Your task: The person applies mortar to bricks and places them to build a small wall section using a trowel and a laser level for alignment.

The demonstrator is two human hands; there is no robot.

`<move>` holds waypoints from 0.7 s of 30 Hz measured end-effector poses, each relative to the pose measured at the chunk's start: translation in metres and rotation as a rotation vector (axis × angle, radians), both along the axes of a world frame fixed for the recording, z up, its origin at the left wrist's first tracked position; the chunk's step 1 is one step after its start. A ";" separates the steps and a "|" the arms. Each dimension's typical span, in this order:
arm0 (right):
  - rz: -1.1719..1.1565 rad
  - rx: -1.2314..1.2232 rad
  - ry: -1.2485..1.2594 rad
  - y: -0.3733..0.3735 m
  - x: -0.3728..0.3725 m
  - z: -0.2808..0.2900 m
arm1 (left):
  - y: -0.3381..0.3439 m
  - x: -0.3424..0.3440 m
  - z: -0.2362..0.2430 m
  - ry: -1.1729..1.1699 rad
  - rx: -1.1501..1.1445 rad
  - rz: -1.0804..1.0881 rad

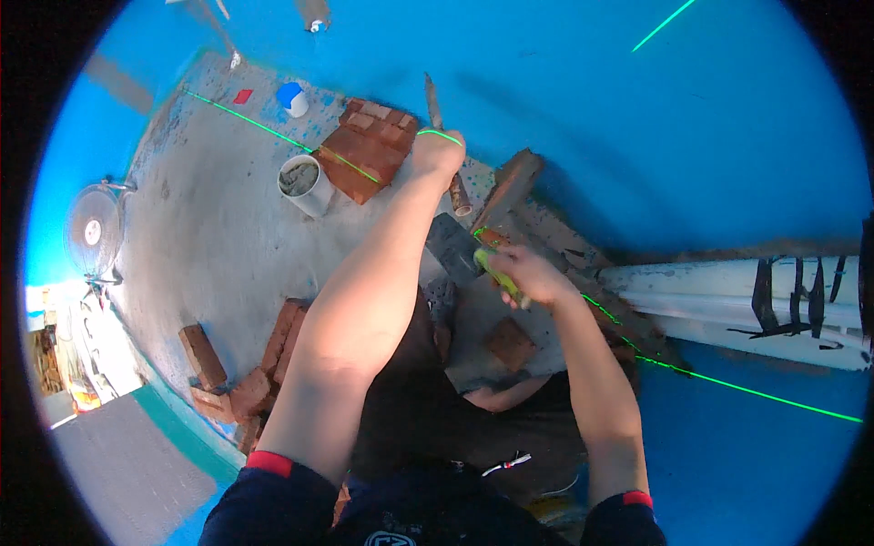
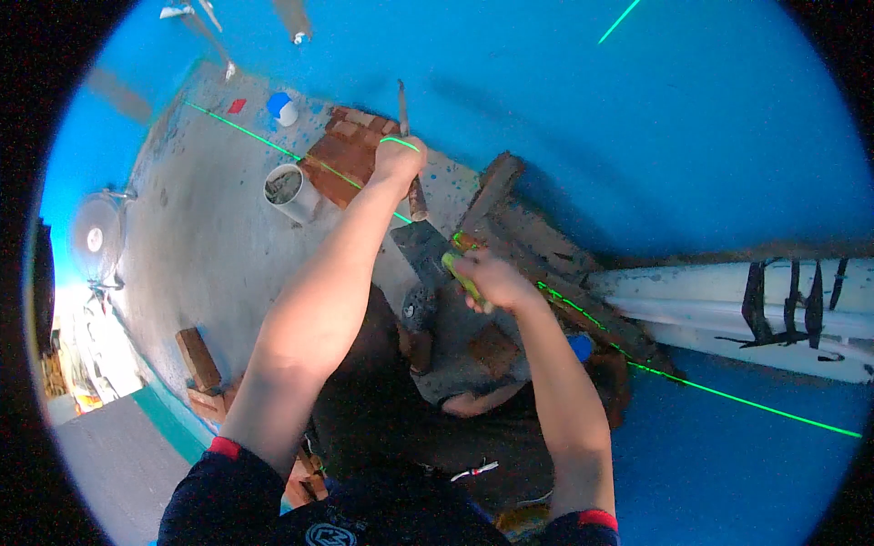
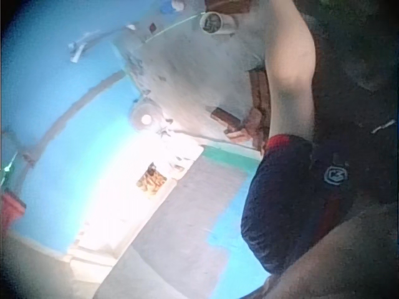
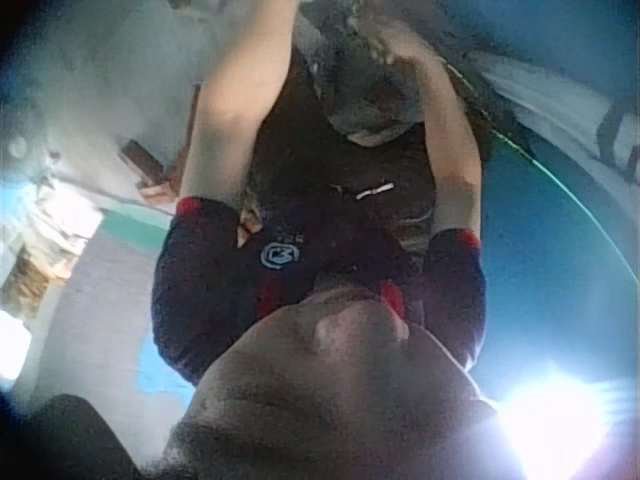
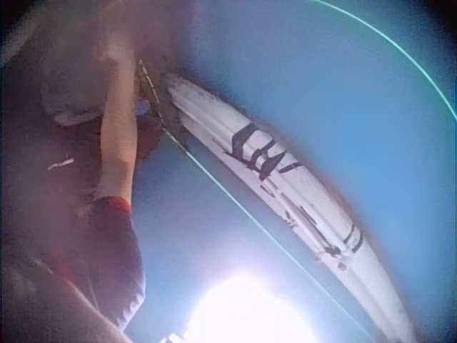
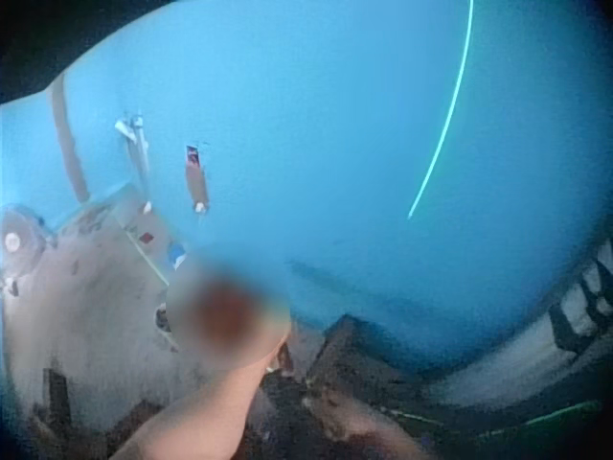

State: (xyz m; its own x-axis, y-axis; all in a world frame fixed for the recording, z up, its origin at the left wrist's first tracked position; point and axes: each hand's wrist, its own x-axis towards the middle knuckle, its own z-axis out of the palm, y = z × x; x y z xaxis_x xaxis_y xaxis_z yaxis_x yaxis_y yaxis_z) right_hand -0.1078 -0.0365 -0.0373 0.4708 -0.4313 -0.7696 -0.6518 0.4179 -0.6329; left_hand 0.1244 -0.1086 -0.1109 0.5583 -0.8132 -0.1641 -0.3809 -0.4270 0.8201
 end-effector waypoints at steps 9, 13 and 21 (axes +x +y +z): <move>-0.918 -0.270 -0.058 0.141 -0.219 0.160 | 0.010 -0.018 0.033 0.344 -0.017 0.123; -1.116 -0.582 0.286 0.246 -0.300 0.252 | 0.008 0.025 -0.007 0.539 -0.234 -0.174; -0.871 -0.487 1.191 0.481 -0.346 0.305 | 0.008 -0.027 0.041 0.880 -0.258 -0.157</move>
State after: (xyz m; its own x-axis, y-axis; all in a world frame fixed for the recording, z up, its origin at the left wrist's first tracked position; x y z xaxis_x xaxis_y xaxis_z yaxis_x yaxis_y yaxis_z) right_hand -0.4540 0.4443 0.2680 -0.8093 -0.5475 -0.2127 -0.5326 0.8368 -0.1269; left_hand 0.0977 -0.1008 -0.0703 0.1993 -0.9391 -0.2799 0.3853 -0.1876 0.9035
